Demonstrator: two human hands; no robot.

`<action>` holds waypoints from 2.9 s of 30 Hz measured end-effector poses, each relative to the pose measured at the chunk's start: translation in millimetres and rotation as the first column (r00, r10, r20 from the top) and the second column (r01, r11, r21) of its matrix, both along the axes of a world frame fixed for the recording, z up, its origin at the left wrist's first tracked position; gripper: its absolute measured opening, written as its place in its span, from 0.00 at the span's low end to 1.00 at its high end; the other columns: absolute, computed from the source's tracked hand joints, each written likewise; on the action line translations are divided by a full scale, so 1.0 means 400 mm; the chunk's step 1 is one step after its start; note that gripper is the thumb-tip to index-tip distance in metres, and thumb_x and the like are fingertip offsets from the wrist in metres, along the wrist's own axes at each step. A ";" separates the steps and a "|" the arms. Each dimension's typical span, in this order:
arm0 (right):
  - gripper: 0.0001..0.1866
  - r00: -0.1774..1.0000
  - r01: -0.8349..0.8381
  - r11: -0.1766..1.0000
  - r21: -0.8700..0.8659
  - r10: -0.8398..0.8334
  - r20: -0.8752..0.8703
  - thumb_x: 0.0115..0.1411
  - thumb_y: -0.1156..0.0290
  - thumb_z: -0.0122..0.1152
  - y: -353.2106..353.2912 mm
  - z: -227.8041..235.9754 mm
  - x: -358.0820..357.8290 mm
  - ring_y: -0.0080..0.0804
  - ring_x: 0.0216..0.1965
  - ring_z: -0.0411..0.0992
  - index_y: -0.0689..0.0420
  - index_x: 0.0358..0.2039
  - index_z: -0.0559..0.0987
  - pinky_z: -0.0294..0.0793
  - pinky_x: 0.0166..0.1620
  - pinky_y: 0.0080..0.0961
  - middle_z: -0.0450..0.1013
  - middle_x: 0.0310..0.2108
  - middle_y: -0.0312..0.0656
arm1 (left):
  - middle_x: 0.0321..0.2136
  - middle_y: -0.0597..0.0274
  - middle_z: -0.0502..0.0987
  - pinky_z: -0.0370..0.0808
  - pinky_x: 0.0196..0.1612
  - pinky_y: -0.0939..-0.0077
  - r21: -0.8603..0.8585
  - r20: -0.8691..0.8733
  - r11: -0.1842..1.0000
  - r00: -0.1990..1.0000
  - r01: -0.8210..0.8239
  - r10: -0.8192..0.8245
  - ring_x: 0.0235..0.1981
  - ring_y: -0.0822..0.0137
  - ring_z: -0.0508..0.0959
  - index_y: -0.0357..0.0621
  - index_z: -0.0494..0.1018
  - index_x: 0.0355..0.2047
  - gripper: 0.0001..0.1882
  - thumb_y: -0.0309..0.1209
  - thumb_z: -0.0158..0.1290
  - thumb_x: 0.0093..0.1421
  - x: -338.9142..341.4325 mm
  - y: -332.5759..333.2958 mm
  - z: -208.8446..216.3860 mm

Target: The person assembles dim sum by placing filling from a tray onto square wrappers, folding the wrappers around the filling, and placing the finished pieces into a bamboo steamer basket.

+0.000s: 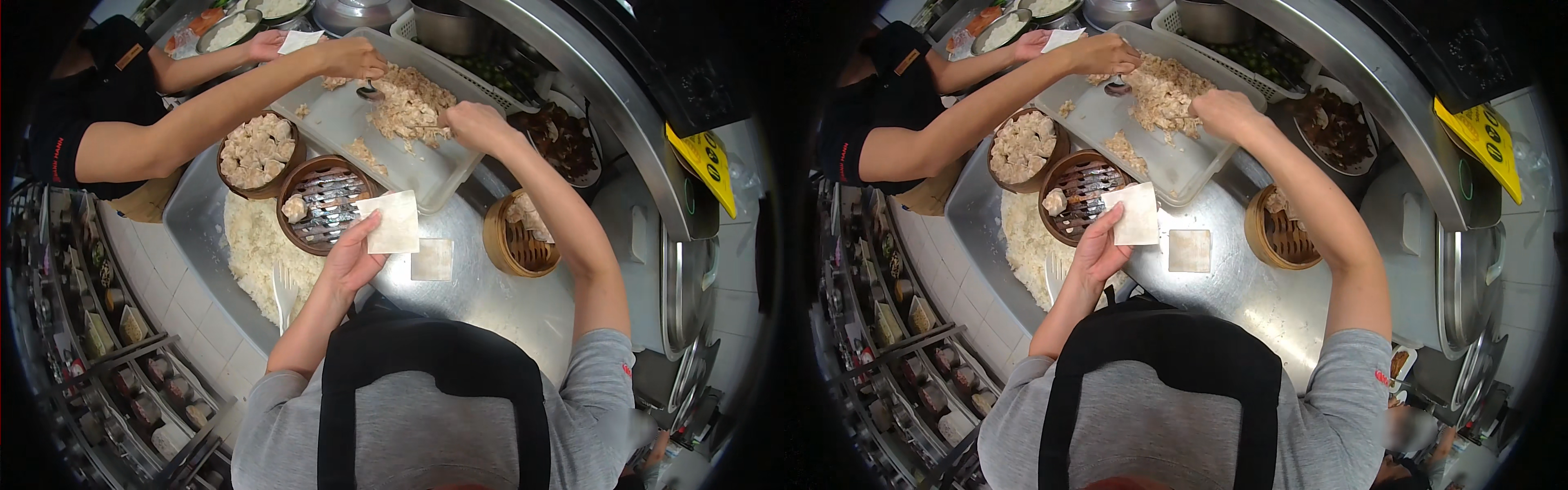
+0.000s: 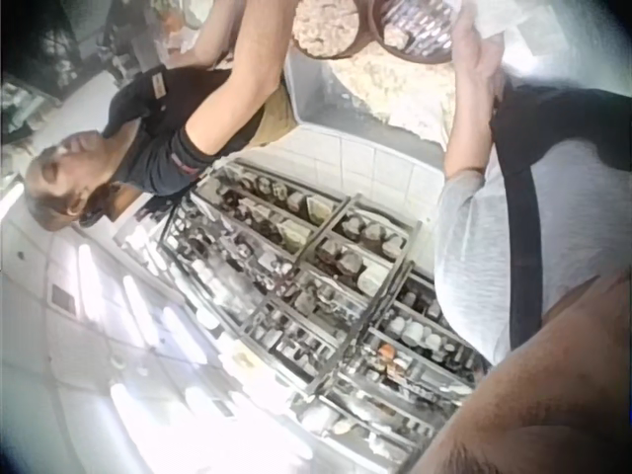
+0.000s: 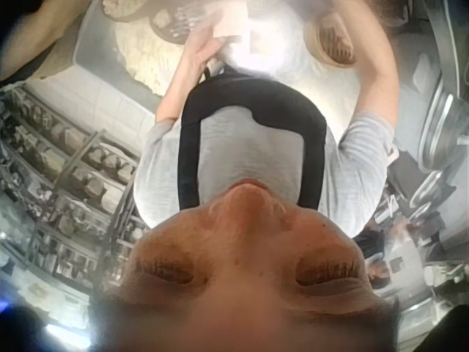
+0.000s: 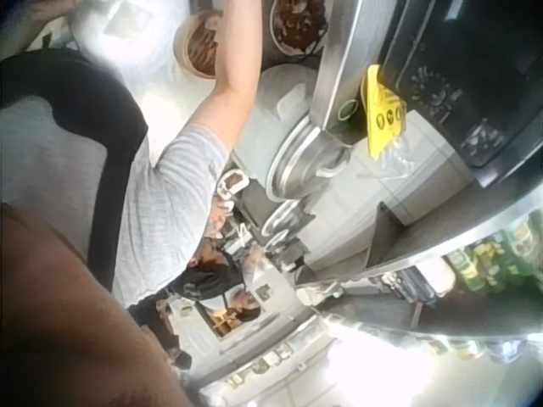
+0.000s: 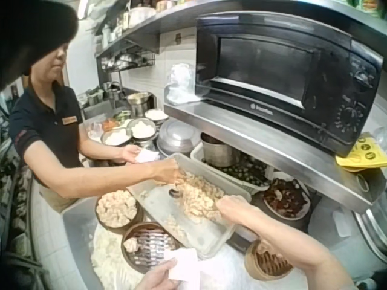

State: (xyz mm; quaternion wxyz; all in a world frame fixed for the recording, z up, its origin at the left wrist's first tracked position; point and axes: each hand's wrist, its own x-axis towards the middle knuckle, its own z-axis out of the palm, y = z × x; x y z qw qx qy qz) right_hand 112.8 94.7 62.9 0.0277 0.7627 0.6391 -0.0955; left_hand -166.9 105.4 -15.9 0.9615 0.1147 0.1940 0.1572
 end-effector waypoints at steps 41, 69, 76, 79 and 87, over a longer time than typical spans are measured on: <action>0.15 0.968 0.164 0.948 0.274 -0.101 -0.229 0.55 0.80 0.49 -0.264 0.139 0.051 0.45 0.44 0.73 0.59 0.41 0.79 0.72 0.47 0.35 0.76 0.40 0.47 | 0.29 0.42 0.77 0.75 0.40 0.64 0.739 -0.255 -0.567 0.930 0.363 0.264 0.33 0.50 0.79 0.39 0.77 0.41 0.14 0.25 0.48 0.56 0.375 0.230 0.006; 0.15 0.861 0.464 0.681 0.566 -0.196 -0.470 0.56 0.78 0.49 -0.568 0.125 -0.119 0.46 0.36 0.72 0.59 0.43 0.78 0.69 0.40 0.37 0.72 0.31 0.48 | 0.39 0.54 0.77 0.76 0.43 0.66 0.698 -0.697 -0.241 0.716 0.674 -0.017 0.39 0.60 0.78 0.38 0.71 0.43 0.22 0.25 0.57 0.44 0.441 0.236 -0.015; 0.15 0.877 0.447 0.596 0.667 -0.147 -0.457 0.57 0.78 0.50 -0.587 0.119 -0.218 0.43 0.33 0.72 0.58 0.44 0.77 0.70 0.38 0.33 0.73 0.31 0.46 | 0.52 0.48 0.70 0.73 0.51 0.65 0.156 0.332 0.923 0.862 0.351 -0.384 0.50 0.58 0.73 0.35 0.60 0.58 0.26 0.38 0.38 0.64 0.294 0.092 0.087; 0.18 0.920 0.343 0.615 0.710 -0.066 -0.387 0.54 0.80 0.51 -0.610 0.114 -0.266 0.41 0.30 0.71 0.55 0.46 0.77 0.69 0.36 0.34 0.70 0.28 0.44 | 0.58 0.45 0.63 0.72 0.53 0.60 0.017 0.275 0.953 0.915 0.301 -0.294 0.56 0.52 0.68 0.35 0.58 0.60 0.26 0.41 0.35 0.69 0.255 0.001 0.094; 0.20 0.964 0.268 0.825 0.497 -0.228 -0.140 0.51 0.78 0.54 -0.658 0.111 -0.326 0.39 0.32 0.72 0.51 0.46 0.77 0.72 0.33 0.35 0.69 0.28 0.40 | 0.51 0.47 0.69 0.72 0.54 0.58 -0.029 0.071 0.987 0.985 0.159 -0.156 0.53 0.52 0.71 0.35 0.63 0.53 0.18 0.35 0.38 0.69 0.237 -0.097 0.074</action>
